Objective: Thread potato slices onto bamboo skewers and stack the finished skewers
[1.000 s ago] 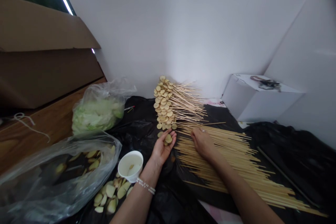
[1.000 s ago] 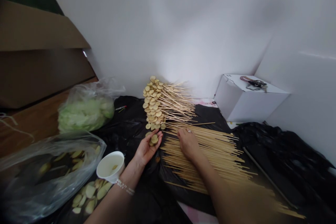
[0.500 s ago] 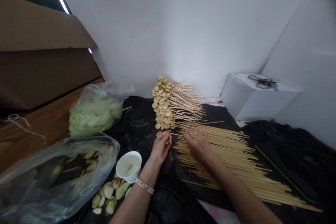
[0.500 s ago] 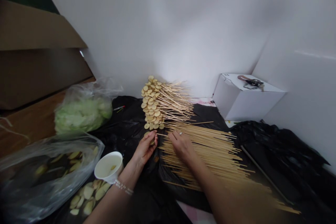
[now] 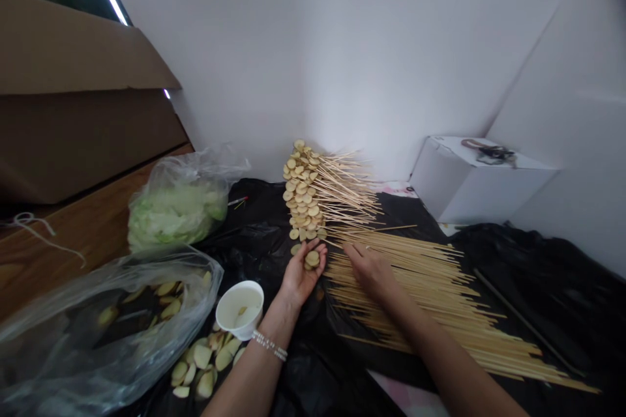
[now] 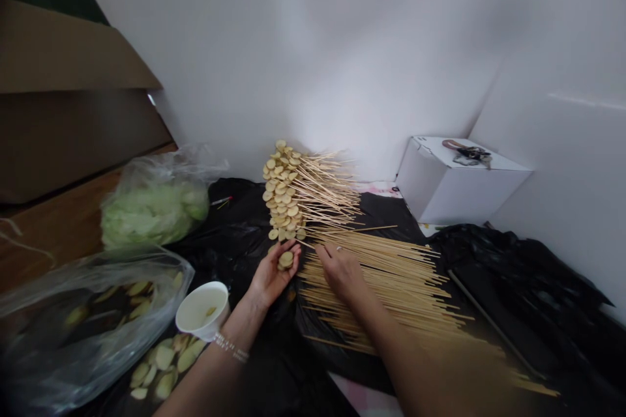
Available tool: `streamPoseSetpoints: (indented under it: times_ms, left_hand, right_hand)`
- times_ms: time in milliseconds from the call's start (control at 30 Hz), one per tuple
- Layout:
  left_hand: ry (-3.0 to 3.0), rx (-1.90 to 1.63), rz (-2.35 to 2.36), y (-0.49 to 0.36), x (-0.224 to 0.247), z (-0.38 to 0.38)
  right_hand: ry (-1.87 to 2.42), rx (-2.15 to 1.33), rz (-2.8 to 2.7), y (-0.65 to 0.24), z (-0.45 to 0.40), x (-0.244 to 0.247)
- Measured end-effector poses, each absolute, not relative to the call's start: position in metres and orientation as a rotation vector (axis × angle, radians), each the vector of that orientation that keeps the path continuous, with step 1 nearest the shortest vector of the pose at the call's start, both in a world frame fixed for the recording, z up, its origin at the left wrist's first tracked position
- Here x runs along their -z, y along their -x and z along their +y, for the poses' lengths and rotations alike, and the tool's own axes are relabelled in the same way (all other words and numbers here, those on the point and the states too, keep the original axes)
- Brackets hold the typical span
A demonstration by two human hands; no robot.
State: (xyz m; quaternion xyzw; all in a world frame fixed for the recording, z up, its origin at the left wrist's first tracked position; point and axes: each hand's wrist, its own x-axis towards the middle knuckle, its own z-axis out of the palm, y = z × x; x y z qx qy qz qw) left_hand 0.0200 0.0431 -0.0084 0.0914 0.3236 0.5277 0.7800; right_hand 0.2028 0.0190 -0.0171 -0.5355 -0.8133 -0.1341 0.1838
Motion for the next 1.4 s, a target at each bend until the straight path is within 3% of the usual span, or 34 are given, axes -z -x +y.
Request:
streamPoseSetpoints:
  times_ms: [300,1400]
  left_hand:
    - [-0.126,-1.146,0.510,-0.0156,0.0066,0.0414]
    - [-0.025,-1.145,0.548,-0.0162,0.0084,0.0443]
  right_hand:
    - [1.510,0.341,-2.228,-0.2054,0.0204,0.0167]
    - [1.371,0.336,-2.268,-0.1983,0.0168,0.0167]
